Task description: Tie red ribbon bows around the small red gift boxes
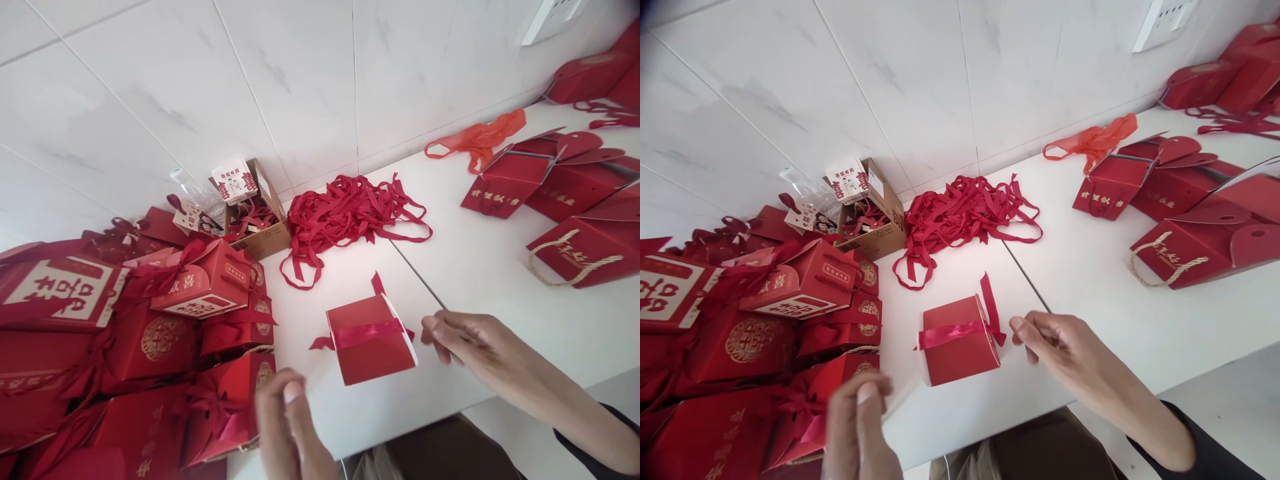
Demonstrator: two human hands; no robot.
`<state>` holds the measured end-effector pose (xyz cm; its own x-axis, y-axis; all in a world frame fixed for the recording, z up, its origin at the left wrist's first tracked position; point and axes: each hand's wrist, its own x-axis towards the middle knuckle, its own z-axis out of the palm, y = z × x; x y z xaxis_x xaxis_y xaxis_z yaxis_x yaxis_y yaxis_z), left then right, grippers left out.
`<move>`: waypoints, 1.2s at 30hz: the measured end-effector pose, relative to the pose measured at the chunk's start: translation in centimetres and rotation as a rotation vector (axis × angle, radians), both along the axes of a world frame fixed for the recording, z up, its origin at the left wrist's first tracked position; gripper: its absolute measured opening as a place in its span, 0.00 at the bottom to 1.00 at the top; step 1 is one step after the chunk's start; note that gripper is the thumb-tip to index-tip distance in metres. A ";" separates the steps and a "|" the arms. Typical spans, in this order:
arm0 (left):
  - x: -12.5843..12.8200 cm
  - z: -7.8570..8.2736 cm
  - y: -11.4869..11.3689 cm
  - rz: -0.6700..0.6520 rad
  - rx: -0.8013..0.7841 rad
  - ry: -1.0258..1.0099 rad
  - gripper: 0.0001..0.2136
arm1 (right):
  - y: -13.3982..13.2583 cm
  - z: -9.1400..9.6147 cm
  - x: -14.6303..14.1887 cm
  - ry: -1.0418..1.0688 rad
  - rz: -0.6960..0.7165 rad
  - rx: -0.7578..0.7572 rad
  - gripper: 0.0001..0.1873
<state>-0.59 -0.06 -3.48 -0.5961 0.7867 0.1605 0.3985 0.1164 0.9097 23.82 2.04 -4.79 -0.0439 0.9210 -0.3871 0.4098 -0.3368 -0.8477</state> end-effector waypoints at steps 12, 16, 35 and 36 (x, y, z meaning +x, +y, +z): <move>2.5 0.1 1.6 -0.303 0.022 -0.268 0.16 | 1.3 0.9 -2.7 0.619 -0.200 -0.103 0.23; 2.5 0.4 2.3 -0.336 0.189 -0.179 0.11 | 1.4 1.5 -2.8 0.651 -0.217 -0.043 0.21; 3.8 0.3 2.9 -0.462 0.060 -0.200 0.16 | 0.8 2.5 -5.1 0.288 -0.187 0.267 0.26; 3.9 0.4 2.9 -0.468 0.068 -0.212 0.16 | 0.8 2.5 -5.2 0.194 -0.133 0.300 0.24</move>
<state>3.30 2.87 -3.07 -0.2082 0.9688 0.1341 0.2002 -0.0920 0.9754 18.61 2.84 -2.31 0.0372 0.9947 -0.0955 0.2011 -0.1011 -0.9743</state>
